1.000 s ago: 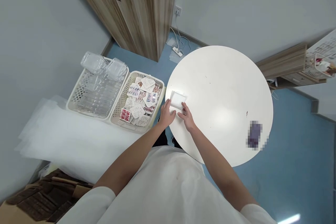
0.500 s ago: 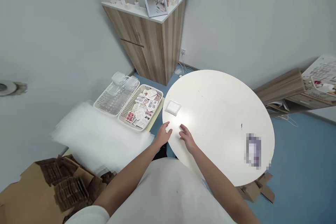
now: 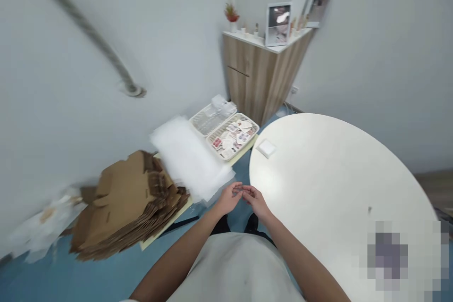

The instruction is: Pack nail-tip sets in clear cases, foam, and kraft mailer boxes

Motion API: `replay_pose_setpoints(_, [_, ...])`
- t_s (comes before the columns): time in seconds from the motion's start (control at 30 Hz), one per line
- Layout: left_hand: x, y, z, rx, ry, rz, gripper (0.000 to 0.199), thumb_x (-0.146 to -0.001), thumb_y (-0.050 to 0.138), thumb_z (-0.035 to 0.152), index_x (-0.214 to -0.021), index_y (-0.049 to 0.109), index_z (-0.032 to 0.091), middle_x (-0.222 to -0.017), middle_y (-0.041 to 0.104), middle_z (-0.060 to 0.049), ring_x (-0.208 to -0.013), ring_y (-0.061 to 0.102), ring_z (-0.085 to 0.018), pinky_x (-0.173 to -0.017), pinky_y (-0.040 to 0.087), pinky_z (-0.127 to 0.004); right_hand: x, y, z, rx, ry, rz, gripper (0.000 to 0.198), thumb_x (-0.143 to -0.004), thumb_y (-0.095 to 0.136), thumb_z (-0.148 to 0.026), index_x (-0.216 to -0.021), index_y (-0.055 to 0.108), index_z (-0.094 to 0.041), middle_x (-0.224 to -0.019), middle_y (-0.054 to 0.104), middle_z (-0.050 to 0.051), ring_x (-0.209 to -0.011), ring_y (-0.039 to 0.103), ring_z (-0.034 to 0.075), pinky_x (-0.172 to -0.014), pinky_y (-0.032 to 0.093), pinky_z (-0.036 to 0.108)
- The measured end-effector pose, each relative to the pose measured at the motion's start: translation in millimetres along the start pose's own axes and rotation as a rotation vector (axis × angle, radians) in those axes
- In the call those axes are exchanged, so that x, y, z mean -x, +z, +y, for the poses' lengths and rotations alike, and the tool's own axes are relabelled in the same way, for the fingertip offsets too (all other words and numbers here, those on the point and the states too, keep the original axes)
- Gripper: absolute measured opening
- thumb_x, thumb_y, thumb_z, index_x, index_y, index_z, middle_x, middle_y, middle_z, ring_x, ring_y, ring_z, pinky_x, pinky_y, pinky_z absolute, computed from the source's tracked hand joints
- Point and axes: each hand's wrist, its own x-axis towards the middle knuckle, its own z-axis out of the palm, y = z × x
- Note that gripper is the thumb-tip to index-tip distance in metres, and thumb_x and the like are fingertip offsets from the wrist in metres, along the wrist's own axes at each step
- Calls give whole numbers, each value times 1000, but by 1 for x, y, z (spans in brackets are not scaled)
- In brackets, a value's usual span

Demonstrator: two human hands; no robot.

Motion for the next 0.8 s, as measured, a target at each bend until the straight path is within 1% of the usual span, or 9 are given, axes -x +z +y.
replay_pose_setpoints(0.17, [35, -65, 7, -101, 41, 221, 37, -77, 48, 28, -112, 47, 19, -109, 57, -8, -89, 58, -16, -72, 48, -30, -18, 65, -17, 108, -140, -143, 31, -69, 54, -38, -94, 58, -20, -82, 61, 4, -69, 54, 14, -61, 41, 27])
replay_pose_setpoints(0.23, [58, -98, 9, -194, 85, 303, 37, -77, 48, 29, -113, 46, 20, -113, 55, -7, -92, 56, -17, -71, 48, -30, -27, 99, -24, 173, -191, -209, 30, -70, 53, -37, -93, 58, -19, -84, 61, 4, -69, 54, 14, -64, 42, 28])
replay_pose_setpoints(0.33, [102, -152, 6, -353, 165, 376, 37, -77, 47, 30, -113, 48, 22, -112, 55, -6, -92, 56, -17, -80, 44, -32, -39, 153, -35, 296, -285, -248, 31, -71, 52, -37, -95, 57, -18, -87, 60, 5, -69, 54, 13, -67, 43, 29])
replay_pose_setpoints(0.4, [132, -186, -2, -431, 151, 440, 36, -79, 44, 32, -114, 47, 22, -109, 57, -6, -90, 56, -17, -80, 44, -32, -44, 189, -41, 414, -387, -240, 34, -72, 51, -36, -100, 55, -19, -90, 59, 5, -69, 53, 13, -68, 43, 28])
replay_pose_setpoints(0.5, [169, -226, -26, -547, 38, 563, 39, -81, 41, 37, -116, 46, 21, -108, 57, -8, -93, 55, -21, -78, 43, -33, -45, 237, -47, 689, -556, -225, 35, -73, 51, -34, -104, 54, -20, -90, 58, 5, -70, 53, 14, -70, 41, 29])
replay_pose_setpoints(0.57, [184, -244, -45, -623, -45, 570, 40, -80, 41, 40, -114, 48, 19, -107, 57, -9, -96, 54, -24, -78, 42, -34, -42, 263, -48, 914, -633, -206, 36, -72, 54, -33, -106, 54, -21, -89, 57, 5, -76, 53, 17, -73, 38, 30])
replay_pose_setpoints(0.67, [197, -260, -73, -678, -120, 501, 39, -79, 42, 42, -107, 53, 19, -104, 58, -9, -95, 54, -25, -76, 41, -34, -38, 291, -46, 1205, -667, -141, 30, -72, 55, -28, -102, 54, -23, -93, 57, 7, -88, 52, 21, -76, 33, 32])
replay_pose_setpoints(0.73, [201, -265, -86, -669, -130, 478, 38, -79, 42, 44, -104, 55, 19, -103, 59, -9, -93, 54, -25, -74, 41, -33, -37, 301, -45, 1314, -666, -94, 22, -74, 50, -21, -95, 55, -22, -92, 58, 7, -89, 52, 21, -76, 30, 32])
replay_pose_setpoints(0.8, [202, -268, -96, -647, -97, 457, 36, -79, 43, 44, -100, 57, 19, -99, 59, -9, -91, 55, -23, -73, 41, -31, -37, 306, -45, 1342, -676, -70, 18, -76, 45, -17, -90, 55, -21, -90, 59, 6, -88, 52, 19, -74, 29, 31])
